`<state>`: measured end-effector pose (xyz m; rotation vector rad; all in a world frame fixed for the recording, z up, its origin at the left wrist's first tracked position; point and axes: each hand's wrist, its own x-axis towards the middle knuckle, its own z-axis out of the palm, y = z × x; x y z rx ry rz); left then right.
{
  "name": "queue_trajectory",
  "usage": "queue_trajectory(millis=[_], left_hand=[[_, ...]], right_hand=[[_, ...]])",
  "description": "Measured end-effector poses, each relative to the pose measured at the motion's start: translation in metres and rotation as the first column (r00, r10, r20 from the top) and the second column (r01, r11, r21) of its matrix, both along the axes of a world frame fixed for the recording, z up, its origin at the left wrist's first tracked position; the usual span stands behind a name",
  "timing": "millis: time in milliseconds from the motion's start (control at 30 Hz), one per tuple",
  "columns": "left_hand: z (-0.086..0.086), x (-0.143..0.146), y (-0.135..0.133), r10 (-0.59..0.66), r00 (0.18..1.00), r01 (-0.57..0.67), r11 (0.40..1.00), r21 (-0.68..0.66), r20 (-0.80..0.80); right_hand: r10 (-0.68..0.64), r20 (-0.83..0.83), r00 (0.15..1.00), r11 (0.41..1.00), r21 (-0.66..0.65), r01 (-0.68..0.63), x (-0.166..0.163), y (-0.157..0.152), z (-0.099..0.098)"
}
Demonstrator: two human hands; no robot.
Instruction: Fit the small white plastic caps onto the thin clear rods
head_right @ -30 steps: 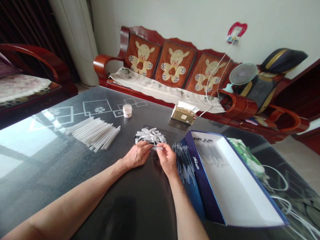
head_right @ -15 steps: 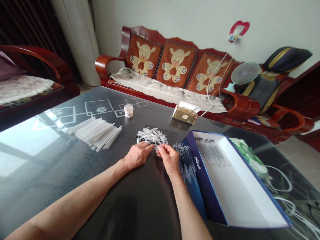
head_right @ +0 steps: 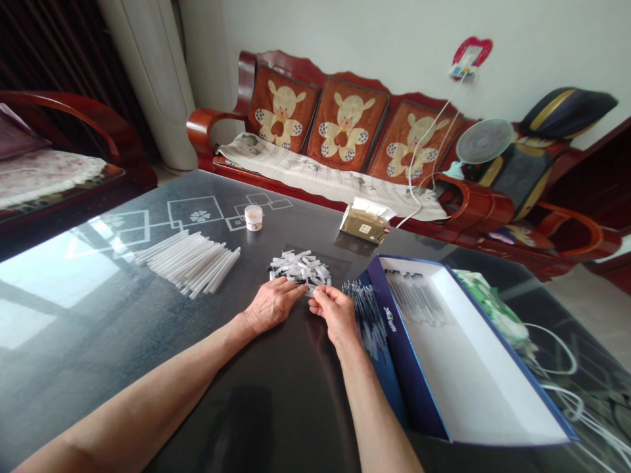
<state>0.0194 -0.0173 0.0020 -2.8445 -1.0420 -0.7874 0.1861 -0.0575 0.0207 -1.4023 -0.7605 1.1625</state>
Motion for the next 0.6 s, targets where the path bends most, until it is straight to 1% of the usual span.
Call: queue_trajectory(millis=[67, 100, 133, 167, 200, 267, 300, 367, 433, 467, 533, 600], left_hand=[[0.000, 0.000, 0.002, 0.008, 1.000, -0.008, 1.000, 0.010, 0.007], [0.000, 0.000, 0.003, 0.009, 1.000, -0.009, 1.000, 0.018, 0.011], [-0.001, -0.001, 0.004, 0.009, 1.000, -0.009, 1.000, 0.027, 0.018], [-0.001, -0.001, 0.005, 0.005, 1.000, -0.006, 0.999, 0.035, 0.027], [-0.002, -0.001, 0.005, -0.001, 0.999, -0.001, 0.999, 0.042, 0.038], [-0.003, -0.001, 0.006, -0.008, 0.997, 0.004, 0.999, 0.052, 0.075], [-0.004, -0.001, 0.007, -0.012, 0.995, 0.007, 0.998, 0.056, 0.097], [-0.004, -0.001, 0.007, -0.029, 0.990, 0.020, 0.998, 0.067, 0.137], [-0.002, -0.001, 0.006, -0.051, 0.984, 0.036, 0.995, 0.090, 0.170], [0.000, -0.002, 0.005, -0.052, 0.980, 0.032, 0.994, 0.109, 0.189], [0.003, -0.003, 0.004, -0.011, 0.968, -0.026, 0.989, 0.143, 0.250], [0.004, -0.005, 0.004, 0.036, 0.942, -0.099, 0.980, 0.173, 0.334]], right_hand=[[0.017, 0.142, 0.990, 0.997, 0.076, -0.028, 0.000, 0.000, -0.002], [0.033, 0.260, 0.965, 0.989, 0.130, -0.068, 0.000, 0.000, -0.002], [0.042, 0.396, 0.917, 0.975, 0.186, -0.125, 0.000, 0.000, -0.002], [0.038, 0.534, 0.844, 0.953, 0.234, -0.192, 0.000, -0.001, -0.002], [0.019, 0.657, 0.754, 0.928, 0.270, -0.258, 0.000, -0.002, -0.001], [-0.048, 0.814, 0.578, 0.887, 0.301, -0.350, -0.001, -0.004, 0.001], [-0.076, 0.858, 0.509, 0.879, 0.299, -0.372, -0.002, -0.004, 0.002], [-0.089, 0.916, 0.392, 0.878, 0.258, -0.403, -0.006, -0.007, 0.005], [-0.076, 0.949, 0.307, 0.882, 0.207, -0.423, -0.007, -0.009, 0.012], [-0.074, 0.957, 0.280, 0.883, 0.193, -0.429, -0.006, -0.011, 0.017], [-0.103, 0.962, 0.254, 0.884, 0.206, -0.419, 0.003, -0.016, 0.030], [-0.171, 0.955, 0.244, 0.888, 0.256, -0.381, 0.027, -0.021, 0.045]])
